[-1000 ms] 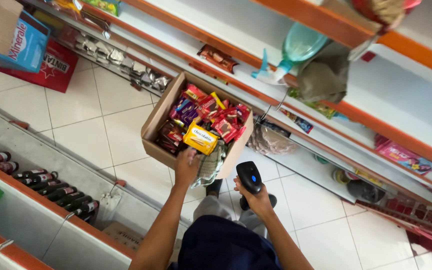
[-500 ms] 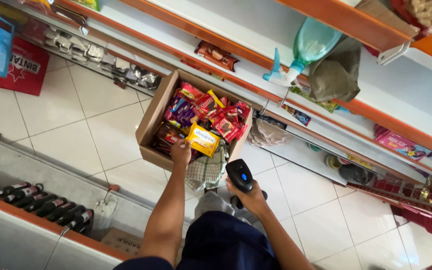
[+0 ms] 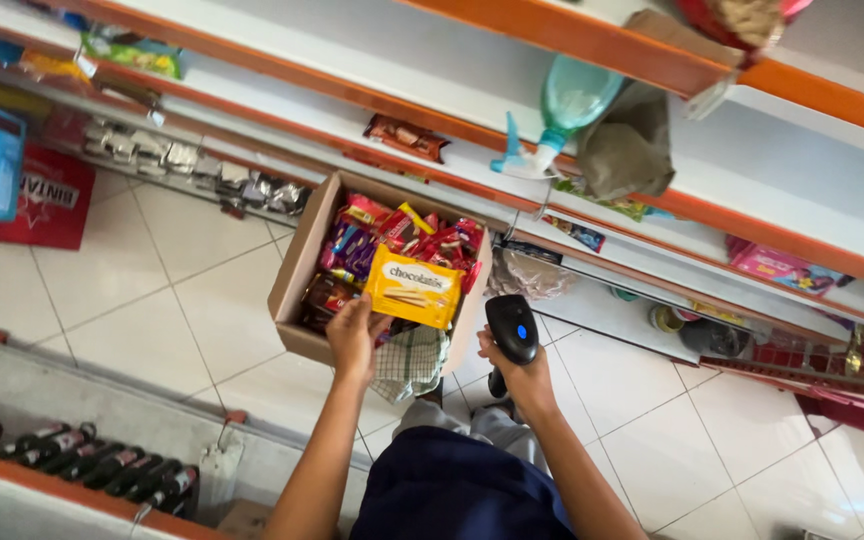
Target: The person scans various snack packages from a cardboard box using a handheld barcode scanner and places them onto a retail shelf or back into the box while working in a store aisle.
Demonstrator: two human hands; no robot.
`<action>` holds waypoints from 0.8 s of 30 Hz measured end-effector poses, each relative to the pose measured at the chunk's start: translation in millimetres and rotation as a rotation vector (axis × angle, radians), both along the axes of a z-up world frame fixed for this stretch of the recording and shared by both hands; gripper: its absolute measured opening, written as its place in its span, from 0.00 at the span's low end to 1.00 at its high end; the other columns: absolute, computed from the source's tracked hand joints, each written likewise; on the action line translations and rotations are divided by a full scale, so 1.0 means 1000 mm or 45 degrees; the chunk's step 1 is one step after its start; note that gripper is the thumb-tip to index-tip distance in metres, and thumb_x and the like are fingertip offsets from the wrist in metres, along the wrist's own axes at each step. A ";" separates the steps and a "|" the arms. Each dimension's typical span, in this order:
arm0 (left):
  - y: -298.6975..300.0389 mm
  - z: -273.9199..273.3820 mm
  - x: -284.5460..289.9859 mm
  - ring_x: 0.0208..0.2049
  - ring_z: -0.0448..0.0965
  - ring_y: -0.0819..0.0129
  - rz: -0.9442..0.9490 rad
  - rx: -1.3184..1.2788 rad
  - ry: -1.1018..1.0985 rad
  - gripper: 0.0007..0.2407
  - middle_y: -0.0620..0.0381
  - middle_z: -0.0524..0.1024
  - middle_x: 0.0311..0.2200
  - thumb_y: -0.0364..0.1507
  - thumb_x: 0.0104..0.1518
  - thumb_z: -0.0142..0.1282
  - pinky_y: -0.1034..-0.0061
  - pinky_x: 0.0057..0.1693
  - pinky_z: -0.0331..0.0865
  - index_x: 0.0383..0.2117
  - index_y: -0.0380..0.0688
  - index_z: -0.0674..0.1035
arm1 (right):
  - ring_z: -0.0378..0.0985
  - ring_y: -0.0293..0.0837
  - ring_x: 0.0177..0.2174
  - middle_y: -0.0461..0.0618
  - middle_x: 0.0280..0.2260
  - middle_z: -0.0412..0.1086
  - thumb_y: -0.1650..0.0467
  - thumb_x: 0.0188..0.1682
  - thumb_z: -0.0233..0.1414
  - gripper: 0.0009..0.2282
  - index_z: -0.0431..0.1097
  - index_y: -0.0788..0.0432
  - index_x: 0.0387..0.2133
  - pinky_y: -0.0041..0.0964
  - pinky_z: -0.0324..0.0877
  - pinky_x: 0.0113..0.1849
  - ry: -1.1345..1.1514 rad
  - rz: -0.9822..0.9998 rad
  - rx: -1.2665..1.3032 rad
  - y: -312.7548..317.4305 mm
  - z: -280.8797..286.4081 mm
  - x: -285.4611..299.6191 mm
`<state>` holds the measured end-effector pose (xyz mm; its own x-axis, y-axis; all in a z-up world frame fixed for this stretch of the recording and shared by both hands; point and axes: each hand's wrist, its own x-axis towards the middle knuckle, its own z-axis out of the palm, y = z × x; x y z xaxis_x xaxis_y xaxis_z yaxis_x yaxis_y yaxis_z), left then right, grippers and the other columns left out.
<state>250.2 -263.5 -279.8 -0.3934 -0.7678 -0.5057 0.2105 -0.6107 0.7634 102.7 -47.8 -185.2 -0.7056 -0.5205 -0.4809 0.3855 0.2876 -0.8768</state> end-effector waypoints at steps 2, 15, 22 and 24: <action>0.012 0.023 -0.014 0.35 0.83 0.68 -0.059 -0.051 0.036 0.09 0.52 0.80 0.33 0.31 0.65 0.55 0.72 0.45 0.82 0.32 0.35 0.78 | 0.81 0.43 0.34 0.51 0.38 0.78 0.74 0.44 0.61 0.14 0.75 0.66 0.44 0.37 0.73 0.37 0.065 -0.073 -0.054 -0.002 0.015 -0.006; 0.057 0.100 -0.071 0.35 0.81 0.72 -0.454 -0.221 0.302 0.08 0.54 0.81 0.34 0.28 0.66 0.53 0.73 0.44 0.79 0.34 0.35 0.78 | 0.74 0.42 0.40 0.48 0.39 0.71 0.81 0.45 0.59 0.12 0.70 0.63 0.42 0.39 0.70 0.44 0.087 -0.661 -0.582 0.035 0.035 -0.024; 0.058 0.138 -0.081 0.36 0.82 0.72 -0.662 0.032 0.264 0.06 0.61 0.80 0.34 0.28 0.56 0.50 0.71 0.43 0.79 0.37 0.45 0.76 | 0.74 0.43 0.43 0.48 0.40 0.70 0.82 0.44 0.58 0.15 0.69 0.61 0.44 0.41 0.71 0.47 -0.099 -0.656 -0.655 0.054 0.041 -0.026; 0.059 0.135 -0.082 0.34 0.82 0.70 -0.781 -0.144 0.010 0.07 0.57 0.80 0.32 0.33 0.61 0.49 0.70 0.43 0.80 0.37 0.45 0.76 | 0.74 0.45 0.43 0.50 0.40 0.70 0.83 0.44 0.59 0.16 0.69 0.62 0.45 0.43 0.70 0.46 -0.110 -0.528 -0.648 0.062 0.044 -0.025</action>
